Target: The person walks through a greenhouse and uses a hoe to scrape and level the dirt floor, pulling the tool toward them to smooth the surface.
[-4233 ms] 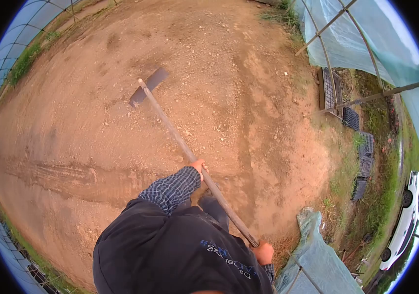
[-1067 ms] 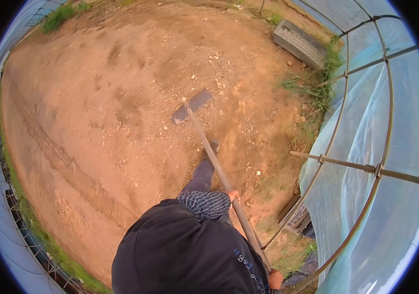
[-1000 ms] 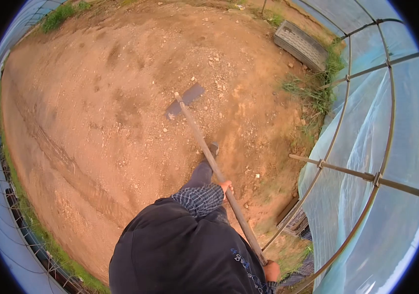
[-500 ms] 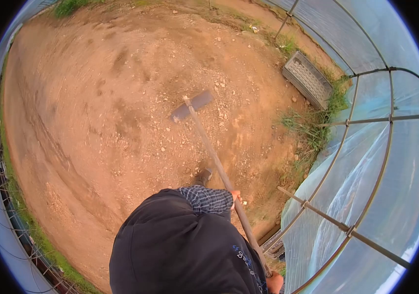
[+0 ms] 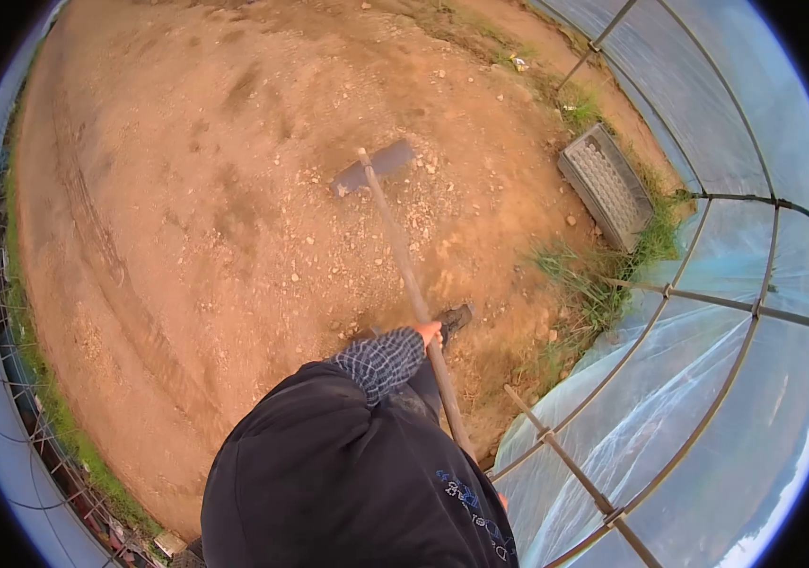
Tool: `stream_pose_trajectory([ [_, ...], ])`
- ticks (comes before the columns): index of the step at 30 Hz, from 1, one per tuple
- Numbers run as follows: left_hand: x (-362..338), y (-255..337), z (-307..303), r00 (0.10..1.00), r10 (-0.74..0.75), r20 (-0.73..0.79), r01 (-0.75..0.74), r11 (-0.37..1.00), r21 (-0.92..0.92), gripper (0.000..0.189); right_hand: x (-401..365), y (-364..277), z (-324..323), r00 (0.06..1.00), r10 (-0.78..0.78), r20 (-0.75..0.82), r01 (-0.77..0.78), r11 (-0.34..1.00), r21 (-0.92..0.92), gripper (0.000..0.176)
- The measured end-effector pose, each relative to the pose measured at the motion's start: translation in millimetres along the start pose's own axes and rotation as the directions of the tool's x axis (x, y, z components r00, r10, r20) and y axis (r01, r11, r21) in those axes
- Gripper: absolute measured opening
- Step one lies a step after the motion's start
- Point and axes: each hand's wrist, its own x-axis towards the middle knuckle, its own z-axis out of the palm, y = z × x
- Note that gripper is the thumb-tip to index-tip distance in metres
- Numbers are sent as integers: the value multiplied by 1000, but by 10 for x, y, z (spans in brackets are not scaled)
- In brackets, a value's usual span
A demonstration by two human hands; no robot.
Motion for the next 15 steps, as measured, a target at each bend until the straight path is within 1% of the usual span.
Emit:
stream_pose_trajectory([
  [1, 39, 402, -59, 998, 64, -11, -65, 998, -1, 25, 183, -725, -261, 998, 55, -2, -55, 995, -82, 30],
  [2, 46, 777, -82, 997, 58, -53, -62, 996, -64, 25, 331, -1218, -475, 997, 72, -6, -72, 990, -121, 29],
  [3, 235, 1053, -125, 992, 94, -89, -97, 995, -35, 24, 435, -1525, -690, 998, 63, -10, -64, 989, -134, 29],
  [4, 299, 1209, -94, 984, 124, -125, -126, 992, -3, 24, 581, -1459, -791, 1000, 20, -4, -21, 989, -149, 29],
  [5, 305, 1208, 5, 982, 125, -140, -127, 992, -5, 24, 728, -1394, -894, 1000, -22, 1, 22, 986, -164, 30],
  [6, 123, 1242, 233, 974, 73, -213, -97, 990, -106, 22, 848, -1332, -1027, 995, -96, -1, 94, 977, -193, 32],
  [7, 15, 1256, 458, 961, 18, -276, -80, 974, -214, 20, 909, -1221, -1226, 997, -70, -21, 64, 975, -214, 35],
  [9, 9, 928, 859, 978, -48, -203, -37, 917, -396, 19, 1017, -888, -1650, 997, -73, 22, 76, 955, -288, 34],
  [10, 6, 719, 1073, 986, -106, -130, 38, 896, -443, 18, 1014, -630, -1802, 995, -93, -40, 80, 964, -255, 33],
  [11, -80, 563, 1313, 984, -146, -106, 80, 881, -466, 17, 1123, -187, -1884, 998, -66, -12, 59, 945, -320, 31],
  [12, -249, 478, 1563, 974, -207, -88, 149, 888, -434, 16, 1165, 233, -2004, 993, -117, -32, 101, 948, -303, 31],
  [13, -143, 245, 1742, 947, -319, -44, 260, 838, -480, 13, 1040, 207, -2294, 992, -126, -17, 108, 907, -407, 32],
  [14, -218, 171, 1934, 925, -379, 35, 354, 823, -444, 13, 992, 534, -2448, 991, -96, 91, 123, 918, -378, 37],
  [15, -187, 20, 2095, 910, -408, 76, 403, 821, -405, 13, 978, 826, -2598, 978, -60, 199, 127, 929, -348, 43],
])
